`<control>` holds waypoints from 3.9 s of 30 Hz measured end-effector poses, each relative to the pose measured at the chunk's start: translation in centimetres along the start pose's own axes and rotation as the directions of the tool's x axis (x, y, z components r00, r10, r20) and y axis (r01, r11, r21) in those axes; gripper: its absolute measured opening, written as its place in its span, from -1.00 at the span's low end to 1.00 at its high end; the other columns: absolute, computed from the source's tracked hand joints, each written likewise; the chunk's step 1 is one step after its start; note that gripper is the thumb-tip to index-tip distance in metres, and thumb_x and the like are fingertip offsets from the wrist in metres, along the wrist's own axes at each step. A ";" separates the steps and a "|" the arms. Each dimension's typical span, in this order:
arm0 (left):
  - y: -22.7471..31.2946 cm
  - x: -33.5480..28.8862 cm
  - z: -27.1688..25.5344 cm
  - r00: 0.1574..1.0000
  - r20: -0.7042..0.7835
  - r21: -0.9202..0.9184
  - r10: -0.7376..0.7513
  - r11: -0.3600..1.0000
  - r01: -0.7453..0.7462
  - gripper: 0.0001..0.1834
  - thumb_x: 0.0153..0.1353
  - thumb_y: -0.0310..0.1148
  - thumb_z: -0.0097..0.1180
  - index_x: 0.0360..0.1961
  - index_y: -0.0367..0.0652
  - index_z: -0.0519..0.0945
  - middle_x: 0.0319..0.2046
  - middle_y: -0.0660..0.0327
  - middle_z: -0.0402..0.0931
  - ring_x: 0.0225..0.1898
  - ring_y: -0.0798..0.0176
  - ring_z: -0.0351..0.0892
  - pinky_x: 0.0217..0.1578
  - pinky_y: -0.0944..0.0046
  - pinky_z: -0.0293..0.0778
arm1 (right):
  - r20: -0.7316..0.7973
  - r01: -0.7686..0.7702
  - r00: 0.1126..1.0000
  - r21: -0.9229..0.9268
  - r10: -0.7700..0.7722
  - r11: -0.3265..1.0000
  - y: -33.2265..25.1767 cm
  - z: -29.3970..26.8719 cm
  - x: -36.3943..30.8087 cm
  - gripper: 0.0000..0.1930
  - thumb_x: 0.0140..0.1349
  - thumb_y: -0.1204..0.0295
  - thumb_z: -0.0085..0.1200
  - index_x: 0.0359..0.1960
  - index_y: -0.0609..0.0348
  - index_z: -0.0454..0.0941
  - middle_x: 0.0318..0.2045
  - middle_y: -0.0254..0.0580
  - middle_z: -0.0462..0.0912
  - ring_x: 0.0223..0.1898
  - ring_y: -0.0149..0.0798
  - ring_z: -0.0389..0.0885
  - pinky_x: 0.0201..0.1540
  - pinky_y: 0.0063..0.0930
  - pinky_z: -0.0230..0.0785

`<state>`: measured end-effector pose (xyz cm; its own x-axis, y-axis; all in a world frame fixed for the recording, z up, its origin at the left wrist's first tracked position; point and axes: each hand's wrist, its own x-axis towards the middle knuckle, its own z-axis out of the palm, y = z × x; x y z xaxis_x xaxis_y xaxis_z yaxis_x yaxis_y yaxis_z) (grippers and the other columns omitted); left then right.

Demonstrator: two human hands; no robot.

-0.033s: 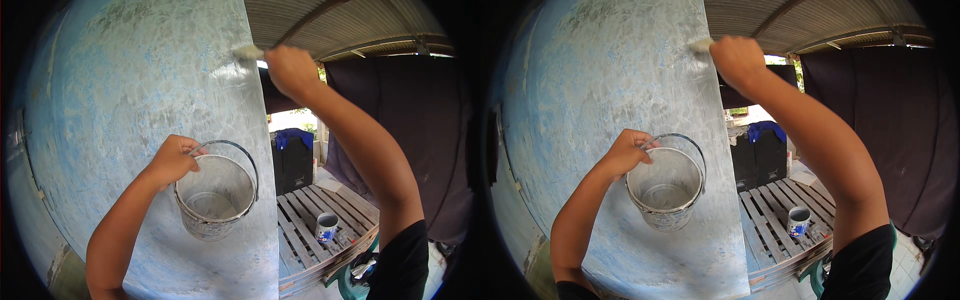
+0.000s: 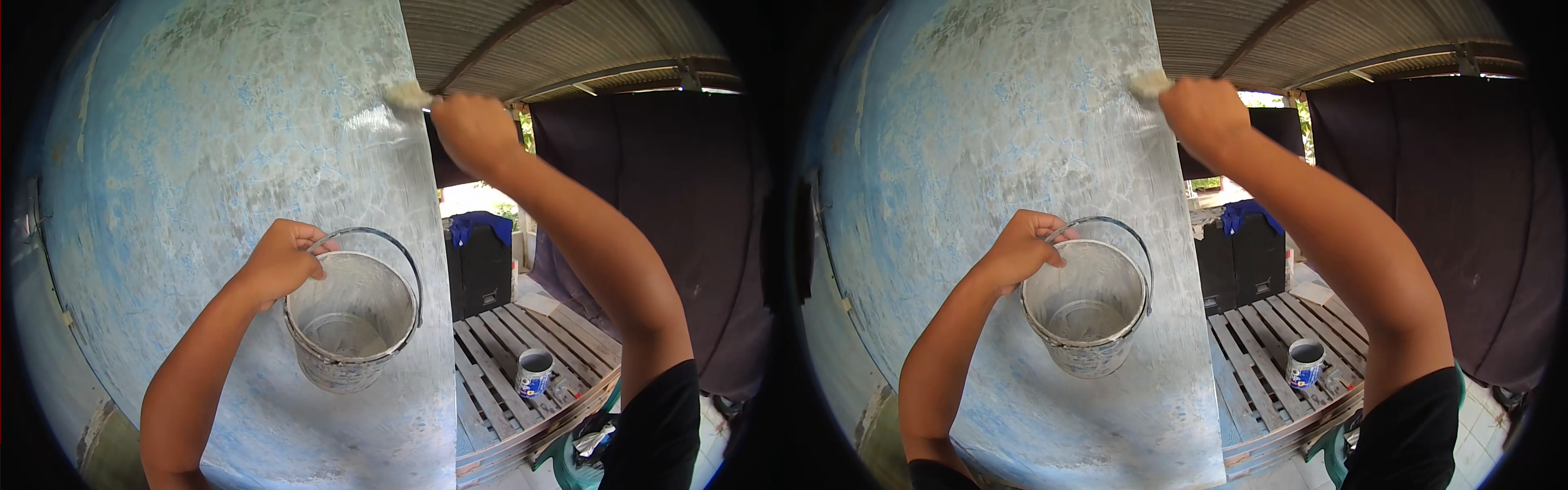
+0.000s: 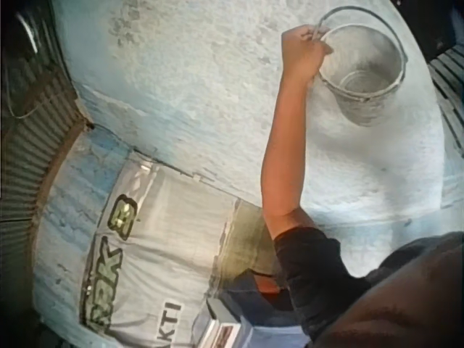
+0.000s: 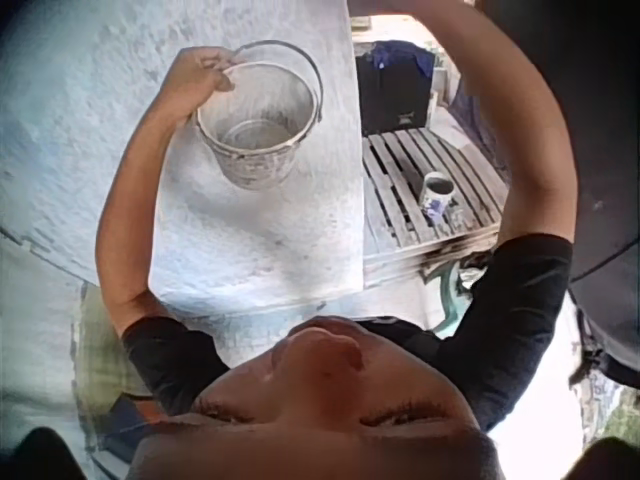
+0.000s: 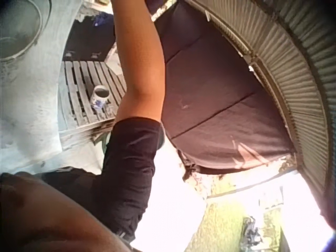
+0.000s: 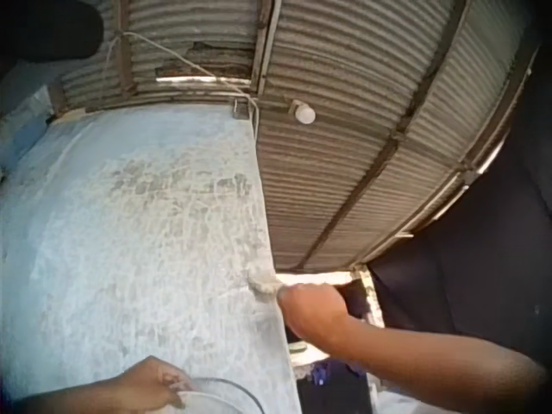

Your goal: The person paints a concrete wall with white paint using a paintbrush.

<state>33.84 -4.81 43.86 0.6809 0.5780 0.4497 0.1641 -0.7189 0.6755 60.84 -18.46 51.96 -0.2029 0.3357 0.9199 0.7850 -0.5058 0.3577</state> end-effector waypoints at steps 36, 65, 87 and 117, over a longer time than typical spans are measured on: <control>2.0 0.7 -5.1 0.999 -0.053 -0.003 0.011 1.000 -0.011 -0.59 -0.10 -0.81 0.20 -0.15 -0.36 0.72 -0.28 0.05 0.74 -0.32 0.26 0.72 -0.28 0.26 0.65 | -0.089 -0.057 0.995 -0.059 0.051 0.997 -3.0 0.3 3.8 -0.86 0.19 0.49 0.12 -0.39 0.16 0.75 -0.32 -0.05 0.78 -0.30 -0.08 0.81 -0.32 -0.22 0.65; -10.1 -14.8 -11.4 0.960 -0.266 0.112 0.086 0.992 -0.058 -0.65 -0.02 -0.78 0.20 -0.18 -0.28 0.72 -0.24 0.21 0.72 -0.30 0.42 0.66 -0.24 0.37 0.57 | 0.223 -0.141 0.933 0.949 -0.282 0.283 -16.6 -10.5 -6.2 -0.83 0.26 0.40 0.33 -0.20 0.23 0.72 -0.65 -0.30 0.54 -0.62 -0.52 0.35 -0.53 -0.50 0.18; -12.4 -20.9 -11.1 0.937 -0.321 0.243 0.140 0.968 -0.061 -0.57 0.00 -0.86 -0.03 -0.14 -0.34 0.70 -0.22 0.12 0.71 -0.35 0.42 0.64 -0.36 0.38 0.55 | 0.052 0.450 0.652 0.777 -0.756 0.441 -32.4 -10.2 -7.9 -0.96 0.08 0.52 0.22 -0.45 0.18 0.71 -0.51 -0.04 0.71 -0.43 0.01 0.75 -0.44 -0.20 0.52; -13.7 -19.8 -10.9 0.947 -0.313 0.233 0.071 0.973 0.004 -0.58 -0.01 -0.84 -0.01 -0.17 -0.31 0.72 -0.27 0.20 0.68 -0.33 0.44 0.60 -0.35 0.38 0.52 | 0.160 0.148 0.784 0.890 -0.600 0.432 -28.7 -7.9 -9.4 -0.91 0.22 0.46 0.22 -0.36 0.19 0.73 -0.51 0.00 0.70 -0.43 0.05 0.71 -0.34 -0.17 0.52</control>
<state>10.33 -2.17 32.08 0.4330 0.6174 0.6568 0.3286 -0.7866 0.5227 35.60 -13.43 34.31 -0.5360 0.6938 0.4811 0.8296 0.5383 0.1480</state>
